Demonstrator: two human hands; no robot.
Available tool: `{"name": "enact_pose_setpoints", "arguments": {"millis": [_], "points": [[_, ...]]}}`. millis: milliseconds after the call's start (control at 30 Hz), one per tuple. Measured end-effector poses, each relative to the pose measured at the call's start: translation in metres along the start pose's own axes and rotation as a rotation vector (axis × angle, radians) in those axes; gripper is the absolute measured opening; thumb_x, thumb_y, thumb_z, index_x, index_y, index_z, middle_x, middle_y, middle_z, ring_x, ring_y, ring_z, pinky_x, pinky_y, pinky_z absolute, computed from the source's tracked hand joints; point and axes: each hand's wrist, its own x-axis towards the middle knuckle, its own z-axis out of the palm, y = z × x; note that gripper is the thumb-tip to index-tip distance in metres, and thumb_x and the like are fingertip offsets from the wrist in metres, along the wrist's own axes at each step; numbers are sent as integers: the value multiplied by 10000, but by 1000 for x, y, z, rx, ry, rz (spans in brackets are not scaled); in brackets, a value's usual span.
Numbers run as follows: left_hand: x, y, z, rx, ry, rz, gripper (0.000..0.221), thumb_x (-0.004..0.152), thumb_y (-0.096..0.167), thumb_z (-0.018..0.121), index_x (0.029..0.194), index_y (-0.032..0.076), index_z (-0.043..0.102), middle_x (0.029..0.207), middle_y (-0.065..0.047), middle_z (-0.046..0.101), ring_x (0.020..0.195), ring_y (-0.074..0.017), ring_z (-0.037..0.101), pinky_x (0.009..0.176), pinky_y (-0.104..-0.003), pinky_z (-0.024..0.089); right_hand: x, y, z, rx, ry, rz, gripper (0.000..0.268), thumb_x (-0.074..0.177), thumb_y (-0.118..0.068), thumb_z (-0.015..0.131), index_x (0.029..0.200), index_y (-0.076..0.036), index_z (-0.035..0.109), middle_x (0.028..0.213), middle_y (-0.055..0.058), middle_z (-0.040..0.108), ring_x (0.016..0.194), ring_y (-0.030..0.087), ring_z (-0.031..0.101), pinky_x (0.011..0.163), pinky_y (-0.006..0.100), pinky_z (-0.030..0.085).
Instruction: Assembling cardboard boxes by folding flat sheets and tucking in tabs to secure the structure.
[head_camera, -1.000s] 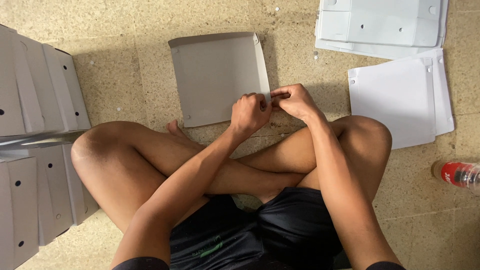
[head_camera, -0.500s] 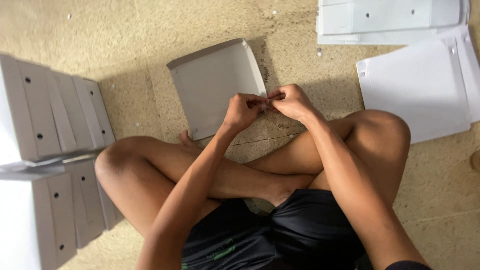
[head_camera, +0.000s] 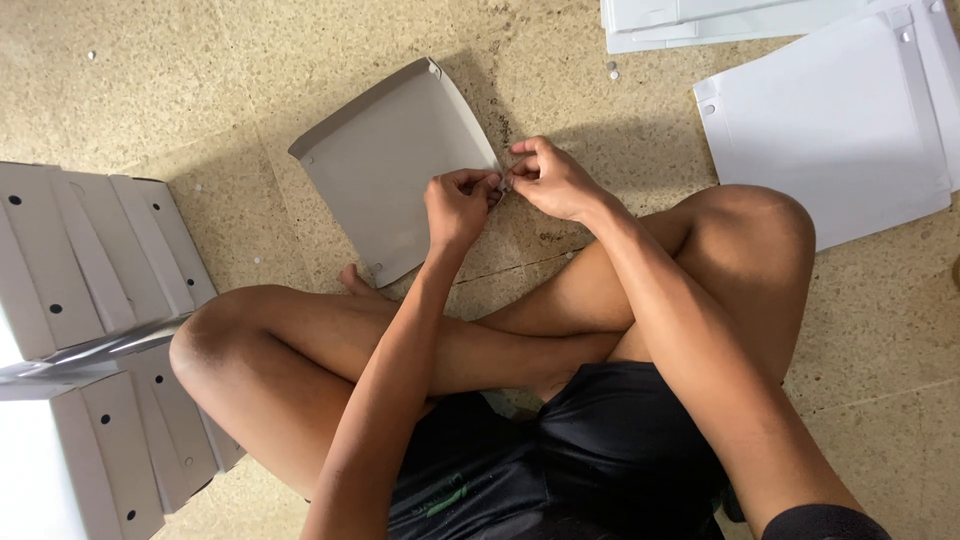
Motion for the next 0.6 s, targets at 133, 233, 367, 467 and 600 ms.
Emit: {"name": "enact_pose_setpoints", "arguments": {"millis": [133,233,367,467,600], "points": [[-2,0,3,-72,12,-30,110,917,46,710,929,-58,745,767,-210,735,721,-201,735,665,-304,640,0,3,0,2,16,-18,585,859,-251,711,1364,-67,481,970,6,755,878,88,677,794,252,517],[-3,1,2,-87,14,-14,128,924,35,704,947,-86,738,770,-237,726,728,-233,745,655,-324,656,-2,1,0,32,14,-37,512,856,-242,705,1311,-59,557,945,-25,747,840,57,640,761,223,506],[0,-5,3,-152,24,-25,141,909,56,740,958,-76,736,792,-240,731,724,-209,736,665,-308,652,-1,3,-2,115,-7,-76,419,867,-183,691,1259,-66,600,940,-37,731,821,44,609,765,187,475],[-1,-8,3,-204,9,-22,150,909,34,733,1003,-82,723,846,-253,733,777,-222,738,712,-325,655,1,8,-1,99,22,-90,376,863,-192,706,1217,-91,628,946,-33,742,818,56,626,761,199,487],[-1,-17,7,-271,-73,-8,248,864,-89,718,1110,-95,689,1018,-287,716,954,-217,695,806,-346,624,10,16,-1,4,119,-96,224,826,-217,742,1047,-200,715,882,-94,760,761,0,660,719,164,506]]}}
